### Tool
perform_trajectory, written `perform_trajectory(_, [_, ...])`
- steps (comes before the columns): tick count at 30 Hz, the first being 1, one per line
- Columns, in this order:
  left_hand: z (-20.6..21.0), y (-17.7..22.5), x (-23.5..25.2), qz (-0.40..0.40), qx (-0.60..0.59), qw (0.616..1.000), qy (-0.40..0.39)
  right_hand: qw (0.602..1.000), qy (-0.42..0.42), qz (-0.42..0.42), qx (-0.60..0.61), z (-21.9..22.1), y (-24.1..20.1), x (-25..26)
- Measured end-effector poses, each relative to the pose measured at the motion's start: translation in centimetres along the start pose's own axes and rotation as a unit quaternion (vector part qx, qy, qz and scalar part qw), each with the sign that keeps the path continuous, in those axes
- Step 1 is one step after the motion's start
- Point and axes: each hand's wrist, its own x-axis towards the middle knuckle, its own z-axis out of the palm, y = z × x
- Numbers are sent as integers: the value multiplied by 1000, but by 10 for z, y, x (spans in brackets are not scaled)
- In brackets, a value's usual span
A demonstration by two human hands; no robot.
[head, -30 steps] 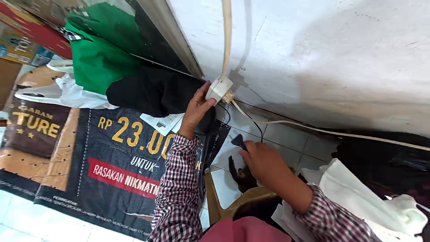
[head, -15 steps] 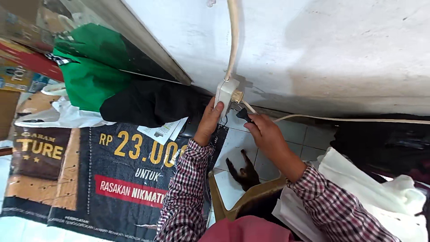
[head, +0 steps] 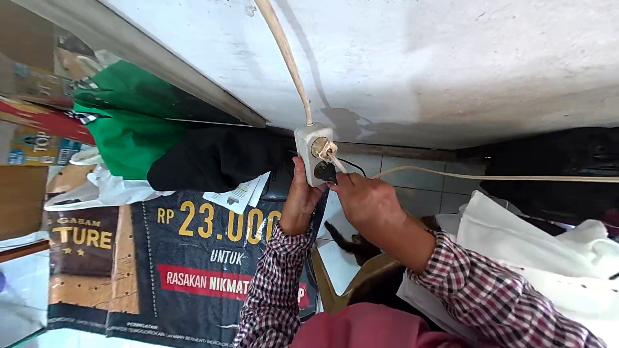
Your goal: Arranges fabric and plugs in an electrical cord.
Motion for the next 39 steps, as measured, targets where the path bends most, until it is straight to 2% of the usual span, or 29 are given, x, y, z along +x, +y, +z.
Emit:
perform_trajectory(5, [4,1,-3,-9,-39,999,-1,999,-34,23,16,-10,-5,6])
perform_trajectory(11, [6,-9,-6,31,-53,998,-18,993,-59,87,55,-19,-13,12])
perform_trajectory(15, [5,-13,-8,36,-53,998,-17,981,-121,123,87,-27,-14,15])
perform_trajectory(22, [6,-14,-8,42,-55,997,-23,983,-98,143,54,-21,-15,19])
perform_trajectory(31, [5,-16,-12,47,-25,998,-29,989,-94,111,29,-4,-14,30])
perform_trajectory(35, [-8,-13,-2,65,70,995,2,990,-102,93,42,11,-3,29])
perform_trajectory(38, [-36,-19,16,75,225,972,4,979,-154,117,66,24,13,30])
perform_trajectory(39, [-48,-21,18,64,277,958,32,977,-160,124,73,28,19,29])
